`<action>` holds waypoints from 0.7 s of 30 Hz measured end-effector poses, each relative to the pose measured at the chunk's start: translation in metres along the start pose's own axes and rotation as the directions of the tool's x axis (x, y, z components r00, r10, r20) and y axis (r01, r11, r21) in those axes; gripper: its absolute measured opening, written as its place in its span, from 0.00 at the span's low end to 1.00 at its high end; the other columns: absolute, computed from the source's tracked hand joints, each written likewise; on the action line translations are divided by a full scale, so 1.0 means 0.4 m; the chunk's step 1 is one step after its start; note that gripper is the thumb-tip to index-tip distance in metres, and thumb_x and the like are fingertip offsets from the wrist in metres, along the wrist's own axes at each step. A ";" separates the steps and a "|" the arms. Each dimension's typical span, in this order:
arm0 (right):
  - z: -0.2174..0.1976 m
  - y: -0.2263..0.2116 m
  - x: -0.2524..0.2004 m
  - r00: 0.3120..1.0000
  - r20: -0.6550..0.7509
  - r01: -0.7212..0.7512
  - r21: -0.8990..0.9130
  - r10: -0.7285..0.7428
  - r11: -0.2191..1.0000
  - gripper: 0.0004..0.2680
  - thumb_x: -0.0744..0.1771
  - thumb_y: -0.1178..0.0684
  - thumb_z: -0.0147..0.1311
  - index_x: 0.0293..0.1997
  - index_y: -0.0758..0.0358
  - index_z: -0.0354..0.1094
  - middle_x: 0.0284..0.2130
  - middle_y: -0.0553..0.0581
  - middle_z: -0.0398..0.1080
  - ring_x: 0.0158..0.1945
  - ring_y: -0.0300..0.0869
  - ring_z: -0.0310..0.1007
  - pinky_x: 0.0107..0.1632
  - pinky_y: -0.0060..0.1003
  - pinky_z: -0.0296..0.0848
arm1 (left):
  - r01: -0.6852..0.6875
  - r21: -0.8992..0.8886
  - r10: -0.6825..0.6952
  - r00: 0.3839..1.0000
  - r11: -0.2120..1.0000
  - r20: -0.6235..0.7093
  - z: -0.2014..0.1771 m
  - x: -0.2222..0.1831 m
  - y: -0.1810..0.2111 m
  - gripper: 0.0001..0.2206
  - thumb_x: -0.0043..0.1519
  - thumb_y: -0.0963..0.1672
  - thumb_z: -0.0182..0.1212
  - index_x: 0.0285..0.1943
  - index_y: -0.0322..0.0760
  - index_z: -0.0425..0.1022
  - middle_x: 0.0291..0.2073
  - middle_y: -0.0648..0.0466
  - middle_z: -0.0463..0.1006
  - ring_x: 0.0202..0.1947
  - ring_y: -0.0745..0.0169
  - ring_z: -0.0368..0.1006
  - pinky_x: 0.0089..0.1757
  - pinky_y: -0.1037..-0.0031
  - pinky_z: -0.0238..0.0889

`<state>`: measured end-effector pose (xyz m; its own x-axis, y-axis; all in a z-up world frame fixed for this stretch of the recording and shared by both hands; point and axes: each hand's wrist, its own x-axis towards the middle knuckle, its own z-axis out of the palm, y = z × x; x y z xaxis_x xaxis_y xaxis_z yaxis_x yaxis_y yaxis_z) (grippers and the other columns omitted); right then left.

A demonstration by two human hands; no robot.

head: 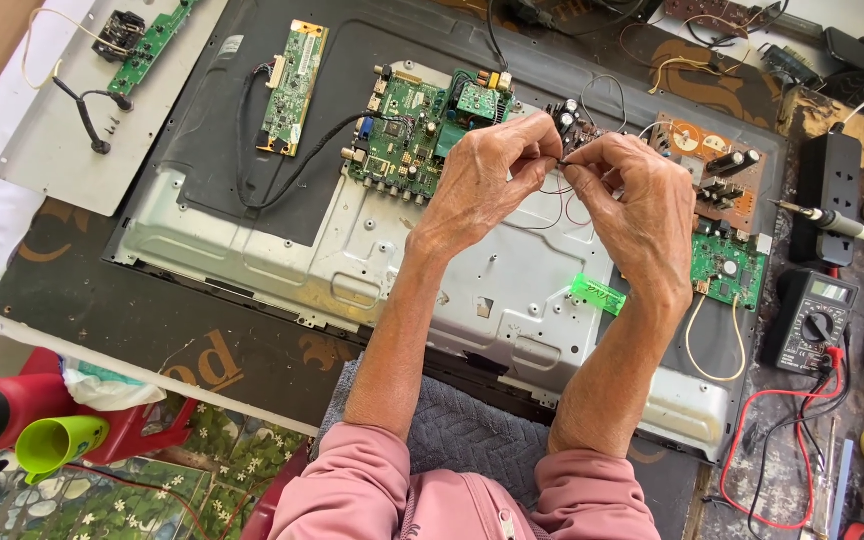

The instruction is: Connecting small wires and electronic components to a television circuit board during a repair.

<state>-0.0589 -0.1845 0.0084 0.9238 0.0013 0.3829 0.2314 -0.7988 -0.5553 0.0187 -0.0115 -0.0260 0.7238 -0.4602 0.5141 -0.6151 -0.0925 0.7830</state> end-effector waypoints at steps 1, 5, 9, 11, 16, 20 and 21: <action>0.000 -0.001 -0.001 1.000 0.004 0.002 0.000 -0.002 1.000 0.01 0.71 0.58 0.63 0.42 0.57 0.76 0.29 0.53 0.68 0.30 0.41 0.70 0.42 0.37 0.67 | -0.013 0.030 0.013 1.000 0.999 -0.008 0.000 0.000 0.002 0.08 0.61 0.40 0.60 0.35 0.51 0.67 0.23 0.58 0.71 0.26 0.62 0.72 0.42 0.69 0.69; 0.001 0.001 -0.002 1.000 0.004 0.000 0.010 0.000 1.000 0.01 0.71 0.57 0.63 0.42 0.56 0.76 0.29 0.53 0.68 0.30 0.40 0.70 0.42 0.36 0.67 | -0.026 0.068 0.027 1.000 0.997 -0.007 0.004 -0.003 0.003 0.07 0.62 0.40 0.59 0.35 0.51 0.67 0.23 0.59 0.71 0.26 0.62 0.72 0.43 0.69 0.68; 0.000 0.006 0.001 1.000 -0.002 0.015 0.001 -0.015 1.000 0.01 0.70 0.58 0.63 0.42 0.57 0.76 0.29 0.53 0.69 0.31 0.41 0.71 0.42 0.37 0.68 | 0.001 0.072 -0.001 1.000 0.997 -0.001 0.006 -0.004 0.005 0.06 0.63 0.42 0.58 0.36 0.50 0.67 0.24 0.57 0.72 0.28 0.57 0.73 0.42 0.65 0.69; -0.002 0.005 0.001 1.000 -0.004 0.013 0.000 -0.013 1.000 0.01 0.70 0.58 0.64 0.42 0.57 0.77 0.29 0.53 0.69 0.31 0.41 0.71 0.42 0.37 0.68 | 0.014 0.059 -0.014 1.000 0.998 0.002 0.006 -0.004 0.003 0.06 0.63 0.42 0.59 0.36 0.49 0.67 0.25 0.55 0.73 0.28 0.52 0.75 0.42 0.63 0.70; -0.002 0.002 -0.001 1.000 0.012 0.016 -0.006 -0.016 1.000 0.02 0.69 0.58 0.65 0.42 0.56 0.77 0.29 0.51 0.69 0.30 0.40 0.72 0.42 0.36 0.67 | 0.161 -0.030 -0.160 0.986 0.987 0.040 0.019 -0.010 -0.038 0.12 0.68 0.50 0.53 0.32 0.46 0.73 0.21 0.53 0.73 0.23 0.57 0.72 0.36 0.66 0.68; -0.003 -0.007 0.004 1.000 0.016 0.013 -0.003 -0.013 1.000 0.02 0.69 0.58 0.65 0.42 0.56 0.77 0.29 0.52 0.68 0.30 0.40 0.72 0.42 0.36 0.68 | 0.173 -0.032 -0.172 0.984 0.984 0.044 0.008 -0.001 -0.026 0.10 0.66 0.48 0.55 0.32 0.46 0.74 0.21 0.55 0.74 0.23 0.58 0.73 0.35 0.66 0.68; -0.003 -0.008 0.003 1.000 0.018 0.010 0.000 -0.010 1.000 0.02 0.69 0.58 0.65 0.42 0.56 0.77 0.29 0.51 0.68 0.30 0.40 0.72 0.42 0.35 0.67 | 0.186 -0.035 -0.184 0.982 0.982 0.048 0.008 -0.003 -0.026 0.10 0.66 0.49 0.56 0.33 0.46 0.75 0.21 0.54 0.75 0.24 0.57 0.73 0.35 0.66 0.69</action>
<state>-0.0590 -0.1828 0.0115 0.9269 0.0201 0.3748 0.2405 -0.7984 -0.5520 0.0233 -0.0129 -0.0359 0.8088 -0.4770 0.3440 -0.4585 -0.1452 0.8767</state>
